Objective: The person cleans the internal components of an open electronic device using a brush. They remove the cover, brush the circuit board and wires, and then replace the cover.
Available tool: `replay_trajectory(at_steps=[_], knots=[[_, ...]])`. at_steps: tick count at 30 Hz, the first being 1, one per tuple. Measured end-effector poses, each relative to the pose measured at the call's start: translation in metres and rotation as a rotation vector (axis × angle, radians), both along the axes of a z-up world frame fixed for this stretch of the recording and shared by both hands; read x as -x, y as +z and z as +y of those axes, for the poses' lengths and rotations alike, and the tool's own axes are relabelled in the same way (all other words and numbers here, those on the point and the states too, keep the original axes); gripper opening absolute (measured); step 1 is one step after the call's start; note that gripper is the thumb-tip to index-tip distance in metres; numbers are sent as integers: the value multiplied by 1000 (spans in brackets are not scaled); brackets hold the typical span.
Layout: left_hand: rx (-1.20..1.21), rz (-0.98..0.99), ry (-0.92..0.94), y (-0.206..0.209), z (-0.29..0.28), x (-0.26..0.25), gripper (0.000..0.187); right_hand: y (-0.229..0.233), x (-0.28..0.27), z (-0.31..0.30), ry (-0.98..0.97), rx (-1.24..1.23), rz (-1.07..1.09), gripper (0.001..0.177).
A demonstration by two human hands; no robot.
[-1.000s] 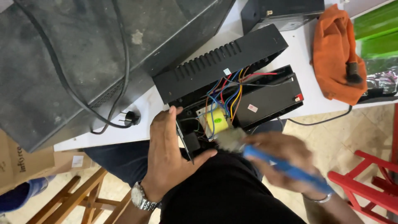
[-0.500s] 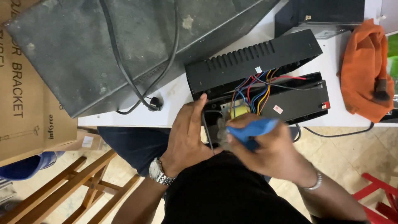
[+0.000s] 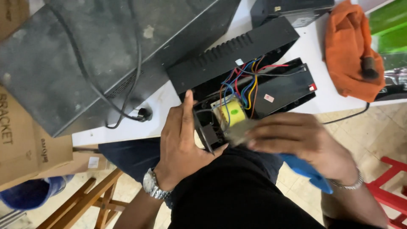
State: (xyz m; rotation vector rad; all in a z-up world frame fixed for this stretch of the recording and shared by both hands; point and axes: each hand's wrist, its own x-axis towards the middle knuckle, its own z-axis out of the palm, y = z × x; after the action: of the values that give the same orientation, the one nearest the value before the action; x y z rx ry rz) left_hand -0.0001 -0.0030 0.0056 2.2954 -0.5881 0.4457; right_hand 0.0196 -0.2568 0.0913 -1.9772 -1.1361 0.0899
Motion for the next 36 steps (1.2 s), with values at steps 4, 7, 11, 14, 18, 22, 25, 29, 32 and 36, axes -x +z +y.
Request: replay_trajectory(at_steps=[4,7,11,14,18,22,25,29,32,36], knots=[[-49,10,13,4,-2,1,116,-18,30,-9,-153,-13,-113,20],[-81,-12,-1,7,-4,-2,130,-43,40,-29,-137,-108,-10,21],[-96,-47,16,19,-11,-4,118,-45,34,-70,-490,-159,4,16],[-120,-31,17,23,-15,-4,122,-43,41,-59,-485,-137,-114,21],[-125,-29,13,32,-24,-7,120,-56,36,-95,-422,-132,-57,24],[-102,-30,15,40,-30,-7,114,-76,39,-104,-512,147,-155,33],[-95,5,15,37,-27,-7,119,-74,15,-96,-165,-190,-153,20],[-111,-3,13,32,-26,-7,125,-67,28,-139,-720,87,-343,12],[-103,-18,5,20,-20,-7,118,-82,34,-149,-833,-214,-263,16],[-57,20,-24,1,-10,-11,125,-119,12,-173,-1127,-8,-68,71]])
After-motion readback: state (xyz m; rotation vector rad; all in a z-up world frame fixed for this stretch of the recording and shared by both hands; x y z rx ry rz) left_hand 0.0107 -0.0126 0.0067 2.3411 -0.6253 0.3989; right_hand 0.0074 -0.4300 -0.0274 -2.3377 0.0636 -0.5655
